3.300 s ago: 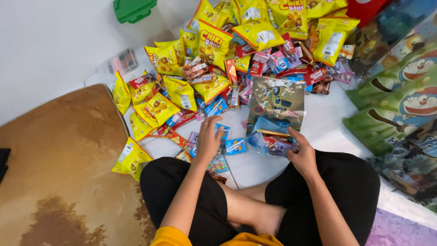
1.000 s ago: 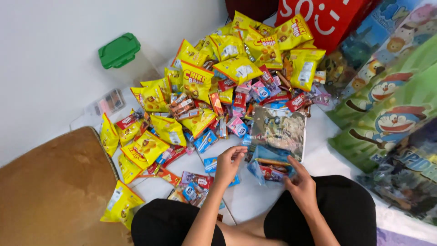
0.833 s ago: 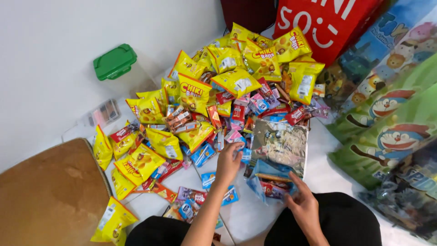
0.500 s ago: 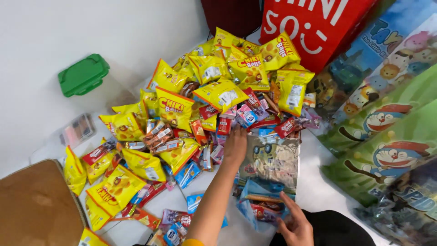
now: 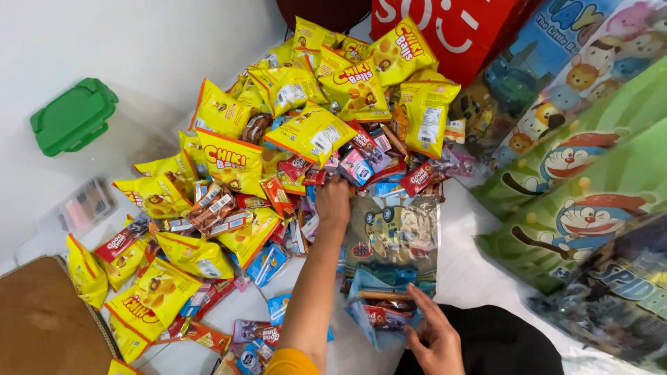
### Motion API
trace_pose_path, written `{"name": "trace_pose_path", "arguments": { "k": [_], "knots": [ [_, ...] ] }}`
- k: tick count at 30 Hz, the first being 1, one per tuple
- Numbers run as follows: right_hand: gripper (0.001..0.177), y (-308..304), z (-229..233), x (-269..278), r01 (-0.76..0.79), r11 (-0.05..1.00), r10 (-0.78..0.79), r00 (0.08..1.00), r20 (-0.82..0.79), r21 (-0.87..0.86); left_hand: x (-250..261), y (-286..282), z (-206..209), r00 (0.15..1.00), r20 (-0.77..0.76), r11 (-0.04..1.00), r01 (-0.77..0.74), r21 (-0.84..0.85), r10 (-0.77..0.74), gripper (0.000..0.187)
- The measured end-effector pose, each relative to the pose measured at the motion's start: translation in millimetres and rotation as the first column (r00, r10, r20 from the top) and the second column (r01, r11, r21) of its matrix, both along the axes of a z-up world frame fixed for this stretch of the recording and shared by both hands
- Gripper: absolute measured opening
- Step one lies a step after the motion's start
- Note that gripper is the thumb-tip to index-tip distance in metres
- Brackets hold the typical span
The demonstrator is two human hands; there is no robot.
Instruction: Packing small snack packets and cards into a decorative gift bag while sitting on the floor.
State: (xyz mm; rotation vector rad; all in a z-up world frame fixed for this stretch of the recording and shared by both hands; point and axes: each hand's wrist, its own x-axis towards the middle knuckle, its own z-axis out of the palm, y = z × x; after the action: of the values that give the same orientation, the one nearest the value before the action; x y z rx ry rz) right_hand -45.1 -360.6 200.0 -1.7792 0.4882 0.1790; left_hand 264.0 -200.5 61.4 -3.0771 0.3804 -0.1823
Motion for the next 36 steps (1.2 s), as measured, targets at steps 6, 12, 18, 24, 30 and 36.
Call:
{"name": "trace_pose_path", "arguments": {
  "k": [6, 12, 18, 24, 30, 36],
  "knots": [
    [0.066, 1.9, -3.9, -3.0, 0.017, 1.000, -0.017, 1.000, -0.017, 0.003, 6.5, -2.2, 3.6, 0.996, -0.005, 0.995, -0.086, 0.046, 0.086, 0.027],
    [0.065, 0.6, -5.9, -0.5, -0.008, 1.000, 0.006, 0.997, 0.079, 0.027, 9.6, -7.9, 16.6, 0.966, -0.199, 0.985, -0.157, 0.066, 0.167, 0.013],
    [0.061, 1.4, -1.1, 2.5, -0.008, 1.000, 0.007, 0.999, 0.053, 0.024, 9.2, -11.0, 21.6, 0.936, -0.224, 0.934, -0.202, 0.294, 0.273, 0.016],
    [0.064, 1.9, 1.4, 2.8, -0.002, 0.998, -0.004, 0.996, 0.088, 0.067, -6.0, 0.7, 36.6, 0.960, -0.221, 0.971, -0.203, -0.127, 0.172, 0.020],
    [0.066, -0.2, -9.5, 0.2, -0.027, 0.999, 0.023, 0.981, 0.194, 0.019, -80.4, 41.5, 86.6, 0.938, -0.346, 0.542, -0.275, -0.794, -0.032, 0.039],
    [0.070, 6.2, -18.6, -5.5, 0.033, 0.997, -0.011, 0.952, 0.306, -0.066, -184.4, 36.9, 194.3, 0.979, -0.193, 0.069, -0.189, -0.980, -0.057, 0.021]
  ]
}}
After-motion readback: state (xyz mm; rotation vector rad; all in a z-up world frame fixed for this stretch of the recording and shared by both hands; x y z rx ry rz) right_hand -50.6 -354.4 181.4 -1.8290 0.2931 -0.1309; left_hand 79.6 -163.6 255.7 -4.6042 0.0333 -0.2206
